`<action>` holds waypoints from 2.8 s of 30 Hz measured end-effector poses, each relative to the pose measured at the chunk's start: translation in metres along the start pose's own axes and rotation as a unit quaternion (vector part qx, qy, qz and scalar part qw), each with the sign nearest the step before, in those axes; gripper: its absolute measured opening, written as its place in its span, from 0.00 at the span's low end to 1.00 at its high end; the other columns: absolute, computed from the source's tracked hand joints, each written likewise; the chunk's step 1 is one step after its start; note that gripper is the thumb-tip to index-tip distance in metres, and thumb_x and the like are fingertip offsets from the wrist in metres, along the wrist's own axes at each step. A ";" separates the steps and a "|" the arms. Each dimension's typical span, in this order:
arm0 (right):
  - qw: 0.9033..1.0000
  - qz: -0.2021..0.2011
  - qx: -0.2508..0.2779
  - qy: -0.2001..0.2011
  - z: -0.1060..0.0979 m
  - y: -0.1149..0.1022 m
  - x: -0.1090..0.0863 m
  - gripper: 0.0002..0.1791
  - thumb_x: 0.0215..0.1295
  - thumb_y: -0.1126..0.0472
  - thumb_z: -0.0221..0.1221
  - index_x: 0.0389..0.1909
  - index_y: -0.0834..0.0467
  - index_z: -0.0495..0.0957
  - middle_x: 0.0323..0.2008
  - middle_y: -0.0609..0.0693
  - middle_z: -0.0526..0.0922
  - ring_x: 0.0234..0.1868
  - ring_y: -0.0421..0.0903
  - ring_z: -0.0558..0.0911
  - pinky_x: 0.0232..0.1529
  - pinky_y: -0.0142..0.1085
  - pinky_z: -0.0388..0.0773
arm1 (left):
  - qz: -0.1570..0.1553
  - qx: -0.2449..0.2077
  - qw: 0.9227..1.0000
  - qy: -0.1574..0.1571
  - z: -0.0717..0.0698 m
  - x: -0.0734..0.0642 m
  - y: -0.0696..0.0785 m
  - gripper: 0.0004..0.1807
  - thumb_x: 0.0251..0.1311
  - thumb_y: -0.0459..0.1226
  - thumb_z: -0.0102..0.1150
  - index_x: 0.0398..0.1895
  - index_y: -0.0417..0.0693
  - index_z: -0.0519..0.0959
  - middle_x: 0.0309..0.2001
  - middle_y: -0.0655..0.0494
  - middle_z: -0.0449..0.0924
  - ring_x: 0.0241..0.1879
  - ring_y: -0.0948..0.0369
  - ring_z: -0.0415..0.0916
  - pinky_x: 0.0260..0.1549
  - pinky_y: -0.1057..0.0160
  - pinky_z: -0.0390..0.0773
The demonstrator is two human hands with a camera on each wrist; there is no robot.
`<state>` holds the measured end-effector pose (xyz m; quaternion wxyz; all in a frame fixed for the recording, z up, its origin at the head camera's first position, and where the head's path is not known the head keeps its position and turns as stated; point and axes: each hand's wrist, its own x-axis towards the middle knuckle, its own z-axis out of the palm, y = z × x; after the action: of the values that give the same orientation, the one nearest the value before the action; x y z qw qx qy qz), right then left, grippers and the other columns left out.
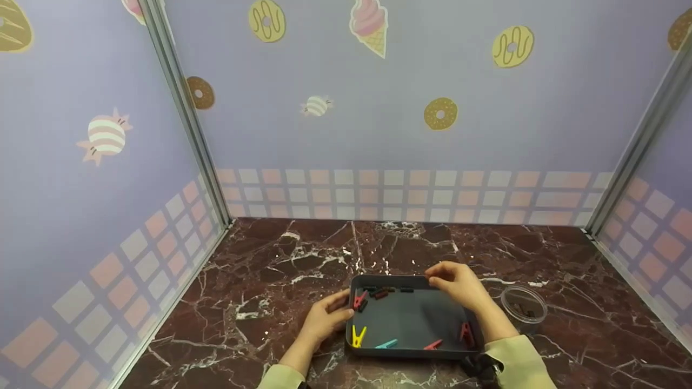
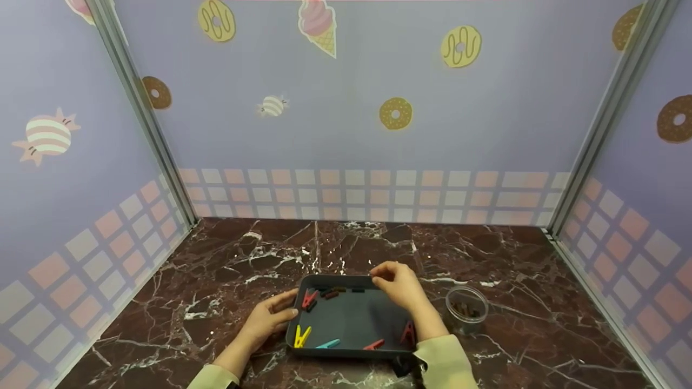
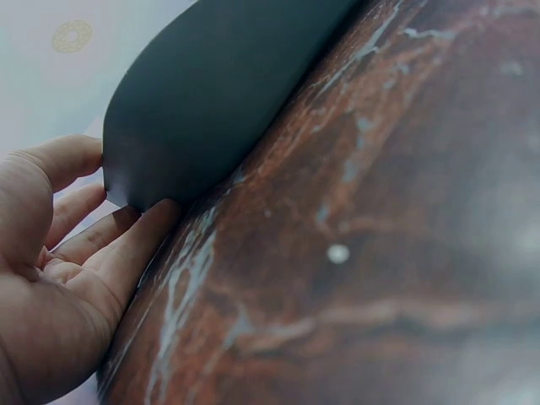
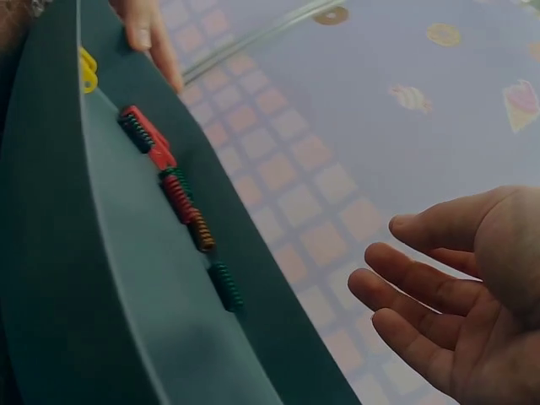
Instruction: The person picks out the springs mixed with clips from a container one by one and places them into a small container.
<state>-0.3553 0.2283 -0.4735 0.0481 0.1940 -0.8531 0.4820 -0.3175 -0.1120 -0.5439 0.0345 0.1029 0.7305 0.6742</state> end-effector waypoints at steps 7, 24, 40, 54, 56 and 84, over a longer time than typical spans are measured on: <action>0.998 -0.009 -0.054 -0.031 0.015 0.001 0.011 0.09 0.67 0.67 0.64 0.46 0.66 0.85 0.43 0.60 0.88 0.45 0.52 0.86 0.45 0.36 0.82 | -0.002 0.001 1.000 0.000 0.001 0.000 0.001 0.32 0.66 0.32 0.64 0.72 0.32 0.70 0.69 0.28 0.70 0.65 0.37 0.76 0.52 0.55 0.86; 0.983 0.022 -0.153 -0.102 0.042 -0.002 0.029 0.11 0.62 0.72 0.66 0.45 0.64 0.85 0.44 0.60 0.88 0.49 0.58 0.87 0.52 0.54 0.83 | -0.005 -0.012 1.000 0.004 0.001 0.000 0.001 0.32 0.64 0.31 0.64 0.71 0.30 0.70 0.68 0.27 0.71 0.65 0.38 0.77 0.51 0.57 0.87; 0.963 -0.029 -0.246 -0.102 0.053 -0.002 0.031 0.12 0.54 0.76 0.66 0.40 0.66 0.86 0.39 0.60 0.89 0.42 0.57 0.87 0.47 0.53 0.85 | -0.012 -0.019 1.000 0.004 0.002 0.001 -0.001 0.32 0.64 0.31 0.64 0.72 0.31 0.69 0.69 0.26 0.70 0.64 0.39 0.78 0.50 0.55 0.87; 0.949 -0.026 -0.296 -0.105 0.056 0.002 0.034 0.11 0.48 0.77 0.66 0.35 0.68 0.87 0.35 0.61 0.89 0.41 0.60 0.88 0.45 0.53 0.85 | -0.018 -0.018 1.000 0.003 0.001 -0.001 0.000 0.33 0.65 0.32 0.64 0.72 0.32 0.69 0.70 0.27 0.69 0.65 0.39 0.77 0.50 0.55 0.87; 0.948 -0.028 -0.299 -0.107 0.057 0.003 0.033 0.10 0.49 0.77 0.67 0.34 0.67 0.87 0.33 0.60 0.89 0.39 0.58 0.88 0.44 0.52 0.85 | -0.015 -0.016 1.000 0.001 0.001 -0.001 0.001 0.33 0.65 0.32 0.64 0.72 0.32 0.69 0.70 0.27 0.69 0.65 0.38 0.76 0.50 0.55 0.87; 0.974 -0.039 -0.199 -0.100 0.036 0.010 0.018 0.08 0.55 0.72 0.66 0.36 0.61 0.87 0.33 0.54 0.89 0.34 0.46 0.85 0.36 0.40 0.82 | -0.003 -0.019 1.000 0.001 0.002 0.000 0.000 0.33 0.64 0.30 0.64 0.72 0.29 0.68 0.69 0.27 0.69 0.66 0.37 0.75 0.51 0.56 0.87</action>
<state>-0.3719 0.1977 -0.4955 0.0186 0.2607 -0.9241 0.2789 -0.3174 -0.1102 -0.5438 0.0376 0.0991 0.7181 0.6878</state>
